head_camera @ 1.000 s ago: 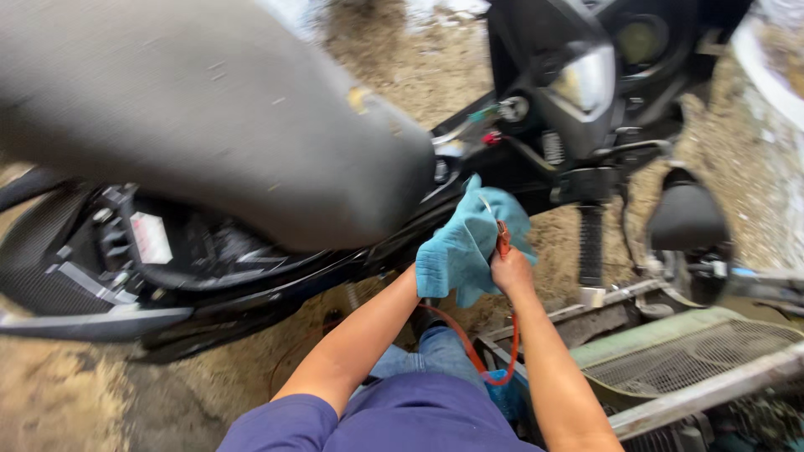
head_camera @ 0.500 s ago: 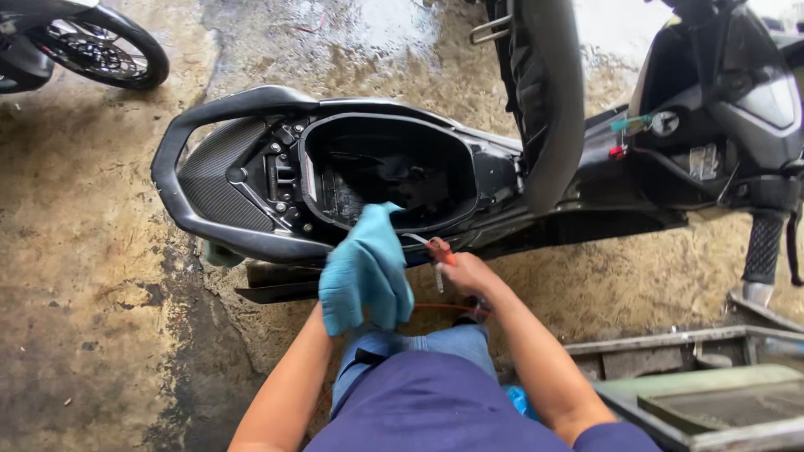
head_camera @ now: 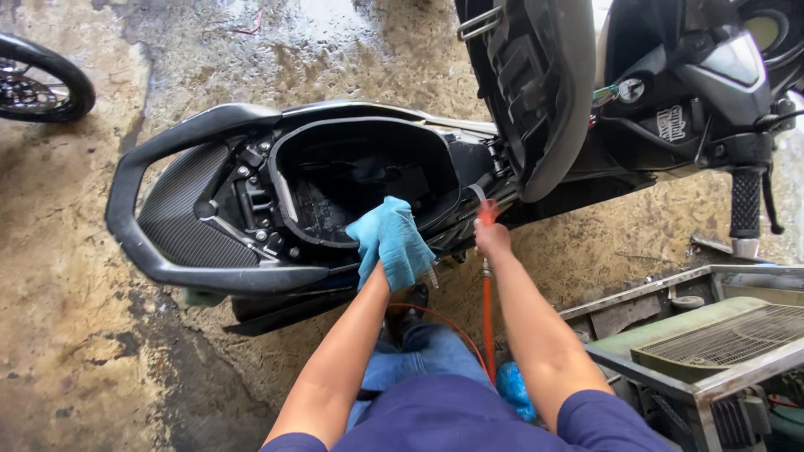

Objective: The person uses a blue cloth and an air nozzle to clean a black scooter. They wipe the handlebars, the under-seat storage compartment, the side panels, and the rear fender. The person moves around the vehicle to access different areas, using the air nozzle to blow out debris from crevices while wiping with the cloth.

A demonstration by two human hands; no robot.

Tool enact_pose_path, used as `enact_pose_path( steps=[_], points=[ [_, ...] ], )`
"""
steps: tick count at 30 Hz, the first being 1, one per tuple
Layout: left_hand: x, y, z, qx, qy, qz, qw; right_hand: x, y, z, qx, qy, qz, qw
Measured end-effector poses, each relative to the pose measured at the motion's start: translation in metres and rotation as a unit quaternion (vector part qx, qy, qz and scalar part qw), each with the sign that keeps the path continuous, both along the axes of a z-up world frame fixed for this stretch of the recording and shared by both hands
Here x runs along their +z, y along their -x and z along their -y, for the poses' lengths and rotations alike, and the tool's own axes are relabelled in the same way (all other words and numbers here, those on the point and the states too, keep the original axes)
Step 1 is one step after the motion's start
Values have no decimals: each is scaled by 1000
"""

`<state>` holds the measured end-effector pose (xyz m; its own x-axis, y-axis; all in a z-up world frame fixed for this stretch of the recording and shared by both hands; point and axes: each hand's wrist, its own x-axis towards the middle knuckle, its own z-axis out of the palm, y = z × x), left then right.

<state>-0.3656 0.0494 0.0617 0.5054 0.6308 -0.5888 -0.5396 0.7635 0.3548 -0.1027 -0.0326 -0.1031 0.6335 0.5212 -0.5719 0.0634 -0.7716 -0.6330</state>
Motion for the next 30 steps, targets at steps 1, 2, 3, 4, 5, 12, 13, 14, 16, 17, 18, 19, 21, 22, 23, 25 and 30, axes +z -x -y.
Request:
enact_pose_path(
  steps=[1, 2, 3, 4, 5, 12, 13, 14, 16, 17, 18, 19, 21, 22, 23, 25, 30],
  points=[
    [0, -7, -3, -8, 5, 2, 1000, -5, -5, -6, -12, 2, -6, 1000],
    [-1, -10, -7, -13, 13, 3, 1000, -10, -6, -15, -22, 2, -14, 1000],
    [-1, -14, -8, -16, 19, 9, 1000, -15, -7, -24, -31, 3, -22, 999],
    [-2, -19, -9, -22, 25, 12, 999, -20, -8, -31, -83, -22, -32, 996],
    [-2, -23, -10, -26, 28, 16, 999, -23, -11, -40, -135, -47, -42, 989],
    [7, -19, -14, -43, 40, 21, 998, -32, -13, -115, -131, -76, -196, 969],
    [8, -17, -13, -46, 43, 21, 998, -30, -11, -122, -130, -71, -173, 974],
    [10, -16, -15, -46, 42, 20, 998, -24, -9, -133, -125, -67, -151, 978],
    [12, -10, -14, -45, 43, 24, 998, -10, -1, -149, -109, -59, -130, 984],
    [12, -6, -13, -45, 44, 24, 998, -2, 5, -154, -98, -55, -132, 985],
    [13, -2, -12, -43, 43, 27, 998, 6, 13, -159, -83, -51, -134, 986],
    [12, 3, -11, -39, 43, 32, 998, 15, 21, -162, -65, -47, -136, 987],
    [5, 15, -6, -22, 42, 37, 998, 31, 41, -167, -20, -38, -140, 989],
    [-1, 21, -4, -10, 36, 35, 999, 39, 52, -170, -6, -35, -126, 991],
    [-10, 26, -3, 3, 29, 29, 999, 47, 63, -172, 9, -32, -112, 993],
    [-36, 40, -13, 45, 0, 18, 999, 59, 87, -181, 35, -48, -102, 993],
    [-86, 97, -48, 41, -271, -30, 961, 85, 152, -195, 56, -67, -112, 990]
  ],
)
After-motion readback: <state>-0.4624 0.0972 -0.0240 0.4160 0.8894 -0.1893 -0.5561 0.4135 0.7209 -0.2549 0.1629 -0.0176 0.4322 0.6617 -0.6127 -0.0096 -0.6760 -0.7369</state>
